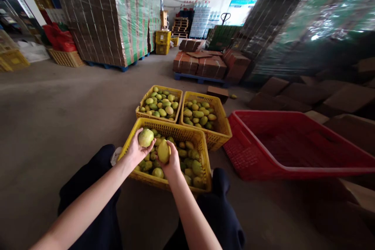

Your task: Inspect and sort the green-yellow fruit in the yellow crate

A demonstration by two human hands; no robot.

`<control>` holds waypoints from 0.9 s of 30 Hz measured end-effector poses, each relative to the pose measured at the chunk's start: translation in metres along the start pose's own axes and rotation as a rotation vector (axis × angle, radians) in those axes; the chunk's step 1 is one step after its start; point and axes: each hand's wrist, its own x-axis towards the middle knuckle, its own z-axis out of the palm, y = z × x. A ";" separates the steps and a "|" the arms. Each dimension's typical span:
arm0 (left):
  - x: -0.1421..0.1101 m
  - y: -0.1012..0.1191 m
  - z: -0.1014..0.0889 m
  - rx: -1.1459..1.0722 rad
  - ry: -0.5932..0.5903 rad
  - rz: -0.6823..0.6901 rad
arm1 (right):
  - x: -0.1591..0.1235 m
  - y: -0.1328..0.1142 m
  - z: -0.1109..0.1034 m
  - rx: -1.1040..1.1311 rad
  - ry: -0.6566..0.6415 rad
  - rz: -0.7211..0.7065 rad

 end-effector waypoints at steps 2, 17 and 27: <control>0.000 0.002 0.000 0.029 -0.008 -0.024 | 0.000 0.000 0.001 0.014 0.031 -0.007; 0.010 -0.005 -0.005 0.016 -0.009 -0.040 | 0.003 0.001 0.001 0.086 0.042 0.028; 0.008 -0.004 -0.006 -0.007 -0.028 -0.056 | 0.010 0.007 -0.003 0.075 -0.049 0.048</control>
